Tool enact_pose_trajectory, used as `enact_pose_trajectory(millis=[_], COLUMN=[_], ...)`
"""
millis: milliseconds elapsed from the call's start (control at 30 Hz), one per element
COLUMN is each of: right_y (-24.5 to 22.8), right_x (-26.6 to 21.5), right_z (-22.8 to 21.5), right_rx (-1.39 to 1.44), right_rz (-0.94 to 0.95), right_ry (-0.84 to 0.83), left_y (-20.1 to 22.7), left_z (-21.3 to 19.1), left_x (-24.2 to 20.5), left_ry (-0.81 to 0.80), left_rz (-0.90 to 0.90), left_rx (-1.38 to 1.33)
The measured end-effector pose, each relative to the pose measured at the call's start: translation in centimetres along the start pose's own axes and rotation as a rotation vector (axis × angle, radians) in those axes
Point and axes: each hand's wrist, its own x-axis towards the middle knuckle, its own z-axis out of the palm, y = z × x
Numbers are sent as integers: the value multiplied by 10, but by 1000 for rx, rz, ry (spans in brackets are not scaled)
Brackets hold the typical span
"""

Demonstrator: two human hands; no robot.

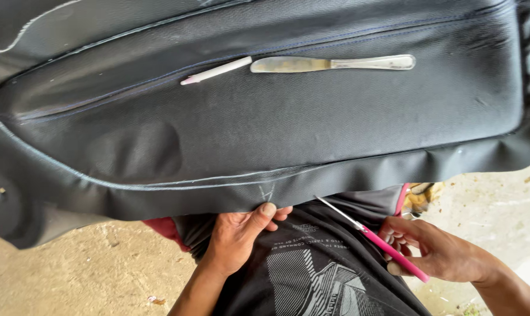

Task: The person reupholsters a car door panel, using a butter-style knife to tuck the black leather fabric into the seams and shears to trim the excess material.

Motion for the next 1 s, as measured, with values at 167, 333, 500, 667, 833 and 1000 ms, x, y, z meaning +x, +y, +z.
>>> enact_pose_trajectory(millis=[167, 333, 500, 667, 833, 1000], right_y=[10, 10, 10, 5, 7, 16], right_x=[3, 4, -4, -11, -16, -17], right_z=[1, 4, 2, 1, 4, 6], right_rx=[174, 69, 11, 114, 127, 162], right_rz=[-4, 27, -103, -171, -222, -207], right_ry=[-17, 24, 38, -4, 45, 61], left_y=[2, 3, 8, 15, 18, 15], left_z=[0, 5, 17, 34, 35, 28], left_x=[1, 1, 7, 16, 18, 16], left_ry=[-38, -26, -101, -159, -145, -171], left_rz=[53, 4, -108, -154, -179, -126], left_rx=[17, 22, 87, 93, 142, 164])
